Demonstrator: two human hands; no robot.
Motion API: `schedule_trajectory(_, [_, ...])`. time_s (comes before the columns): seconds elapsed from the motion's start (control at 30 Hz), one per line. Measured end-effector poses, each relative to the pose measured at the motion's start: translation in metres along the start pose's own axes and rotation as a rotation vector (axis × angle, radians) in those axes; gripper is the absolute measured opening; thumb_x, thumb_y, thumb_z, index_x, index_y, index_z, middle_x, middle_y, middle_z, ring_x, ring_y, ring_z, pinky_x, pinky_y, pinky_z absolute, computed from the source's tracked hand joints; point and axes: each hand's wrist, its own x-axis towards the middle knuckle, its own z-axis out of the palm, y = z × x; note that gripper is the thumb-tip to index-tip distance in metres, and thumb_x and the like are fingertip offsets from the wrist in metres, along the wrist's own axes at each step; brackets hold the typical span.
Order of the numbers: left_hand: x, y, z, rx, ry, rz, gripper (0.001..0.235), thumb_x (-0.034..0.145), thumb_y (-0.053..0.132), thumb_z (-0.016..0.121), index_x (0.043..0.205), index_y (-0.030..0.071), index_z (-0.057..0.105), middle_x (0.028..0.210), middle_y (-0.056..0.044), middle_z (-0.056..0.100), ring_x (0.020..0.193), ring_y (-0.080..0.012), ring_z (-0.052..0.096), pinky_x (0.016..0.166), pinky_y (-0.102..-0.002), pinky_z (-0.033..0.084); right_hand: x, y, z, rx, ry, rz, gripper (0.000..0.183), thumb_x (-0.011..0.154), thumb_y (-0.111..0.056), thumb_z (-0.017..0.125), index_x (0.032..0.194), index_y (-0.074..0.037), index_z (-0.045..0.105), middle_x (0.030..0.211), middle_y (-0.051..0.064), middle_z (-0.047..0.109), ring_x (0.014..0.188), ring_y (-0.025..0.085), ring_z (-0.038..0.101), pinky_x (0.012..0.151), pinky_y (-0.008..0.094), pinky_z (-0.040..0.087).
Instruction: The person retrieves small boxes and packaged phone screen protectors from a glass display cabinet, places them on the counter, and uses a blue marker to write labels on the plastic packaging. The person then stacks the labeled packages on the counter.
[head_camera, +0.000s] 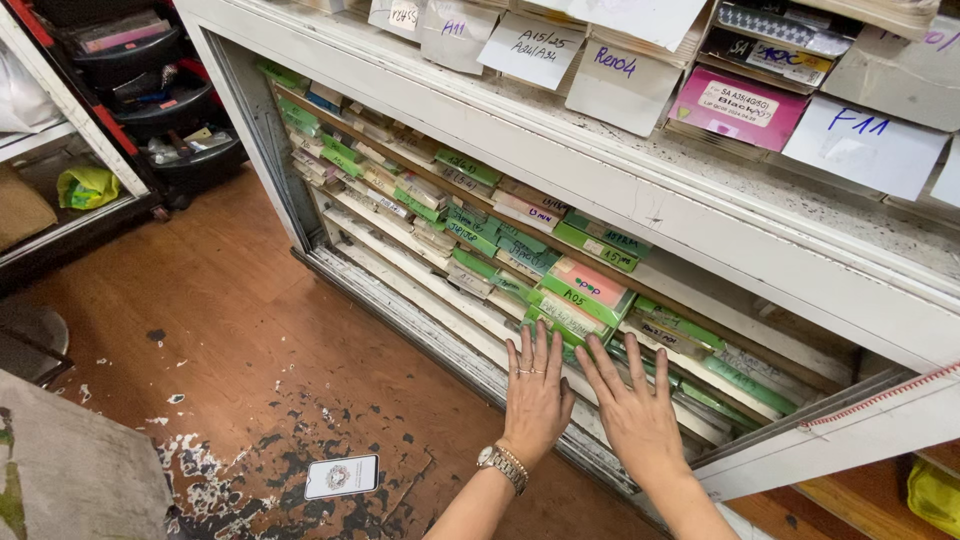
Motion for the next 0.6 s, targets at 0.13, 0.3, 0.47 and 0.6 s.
schedule_trajectory(0.13, [0.005, -0.002, 0.012, 0.072, -0.045, 0.002, 0.089, 0.084, 0.013, 0.067, 0.158, -0.006, 0.022, 0.165, -0.032, 0.014, 0.155, -0.0455, 0.008, 0.124, -0.061, 0.005, 0.004, 0.002, 0.006, -0.021, -0.025, -0.020, 0.096, 0.087, -0.018, 0.062, 0.165, -0.026, 0.007, 0.173, 0.000, 0.005, 0.154, 0.040, 0.007, 0.119, 0.069, 0.009])
schedule_trajectory(0.3, [0.014, 0.002, 0.019, 0.052, -0.099, -0.055, 0.090, 0.082, 0.012, 0.067, 0.158, -0.005, 0.021, 0.165, -0.032, 0.013, 0.155, -0.0452, 0.007, 0.123, -0.061, 0.005, 0.010, 0.005, 0.007, -0.051, -0.010, -0.028, 0.097, 0.086, -0.018, 0.062, 0.165, -0.028, 0.006, 0.173, 0.000, 0.004, 0.152, 0.038, 0.008, 0.118, 0.070, 0.011])
schedule_trajectory(0.47, [0.037, 0.011, 0.018, 0.053, -0.104, -0.045, 0.092, 0.080, 0.013, 0.070, 0.158, -0.003, 0.023, 0.166, -0.030, 0.014, 0.156, -0.0423, 0.008, 0.123, -0.061, 0.005, 0.020, 0.013, -0.001, -0.185, -0.146, 0.031, 0.094, 0.090, -0.018, 0.060, 0.165, -0.022, 0.004, 0.175, 0.005, 0.000, 0.152, 0.040, 0.009, 0.117, 0.068, 0.013])
schedule_trajectory(0.6, [0.051, 0.015, 0.007, 0.052, -0.187, -0.036, 0.095, 0.077, 0.016, 0.072, 0.157, -0.001, 0.024, 0.165, -0.026, 0.015, 0.155, -0.0406, 0.009, 0.123, -0.062, 0.005, 0.025, 0.016, -0.007, -0.186, -0.057, 0.085, 0.089, 0.090, -0.020, 0.059, 0.163, -0.020, 0.008, 0.170, 0.005, 0.003, 0.154, 0.038, 0.010, 0.119, 0.067, 0.012])
